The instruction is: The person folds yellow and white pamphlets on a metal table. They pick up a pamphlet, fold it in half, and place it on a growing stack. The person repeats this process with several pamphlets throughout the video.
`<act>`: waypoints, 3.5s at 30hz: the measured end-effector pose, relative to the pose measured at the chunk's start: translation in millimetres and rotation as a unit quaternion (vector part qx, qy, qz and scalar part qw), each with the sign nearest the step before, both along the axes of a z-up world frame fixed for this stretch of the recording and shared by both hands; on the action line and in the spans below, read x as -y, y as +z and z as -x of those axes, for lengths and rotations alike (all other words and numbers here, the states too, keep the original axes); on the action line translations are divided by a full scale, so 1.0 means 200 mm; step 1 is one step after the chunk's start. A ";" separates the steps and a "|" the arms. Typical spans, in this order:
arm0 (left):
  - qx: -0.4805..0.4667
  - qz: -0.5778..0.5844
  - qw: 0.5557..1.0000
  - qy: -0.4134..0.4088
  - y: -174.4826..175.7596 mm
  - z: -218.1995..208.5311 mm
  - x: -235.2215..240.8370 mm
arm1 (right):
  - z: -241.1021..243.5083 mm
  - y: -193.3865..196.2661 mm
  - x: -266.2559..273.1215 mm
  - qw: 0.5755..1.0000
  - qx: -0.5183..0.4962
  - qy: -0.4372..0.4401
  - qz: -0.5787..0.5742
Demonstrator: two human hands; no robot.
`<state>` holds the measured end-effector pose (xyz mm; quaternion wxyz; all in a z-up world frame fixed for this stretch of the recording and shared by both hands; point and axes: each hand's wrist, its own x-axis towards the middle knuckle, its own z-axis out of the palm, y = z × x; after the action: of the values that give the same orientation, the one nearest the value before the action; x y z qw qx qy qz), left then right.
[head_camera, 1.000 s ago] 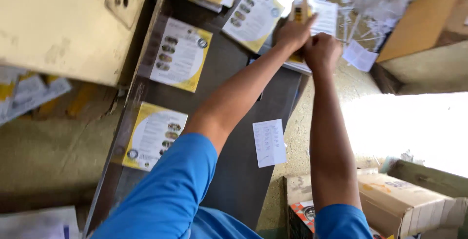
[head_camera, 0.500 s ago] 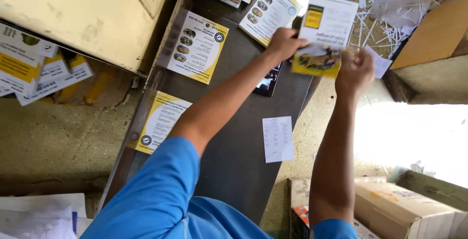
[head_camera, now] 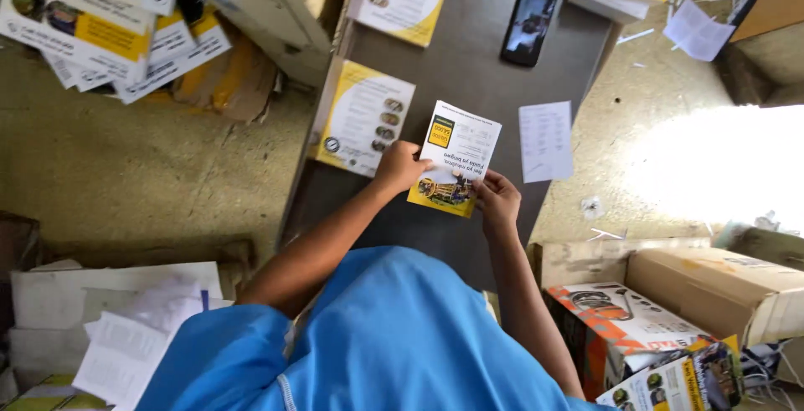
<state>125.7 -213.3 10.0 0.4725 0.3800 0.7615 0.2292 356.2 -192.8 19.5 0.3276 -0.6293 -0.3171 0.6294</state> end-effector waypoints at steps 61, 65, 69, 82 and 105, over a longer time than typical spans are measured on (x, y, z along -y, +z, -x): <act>-0.079 -0.009 0.987 -0.137 0.39 0.58 -0.27 | 0.91 0.20 -0.05 0.760 0.586 0.205 -0.193; -0.116 -0.007 0.982 -0.151 0.28 0.55 -0.30 | 0.72 0.14 -0.06 0.817 0.527 0.144 -0.185; -0.124 0.002 0.978 -0.167 0.25 0.54 -0.30 | 0.58 0.07 -0.07 0.876 0.430 0.128 -0.180; -0.168 -0.089 0.968 -0.163 0.40 0.46 -0.16 | 0.50 0.12 -0.04 0.983 0.062 0.070 -0.156; -0.200 -0.177 0.941 -0.206 0.21 0.32 -0.11 | 0.39 0.06 -0.07 0.969 -0.015 0.125 -0.211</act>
<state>61.8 -191.9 52.8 0.2723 0.6440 0.6926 0.1773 278.3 -179.2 31.7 0.3766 -0.4916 -0.5140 0.5935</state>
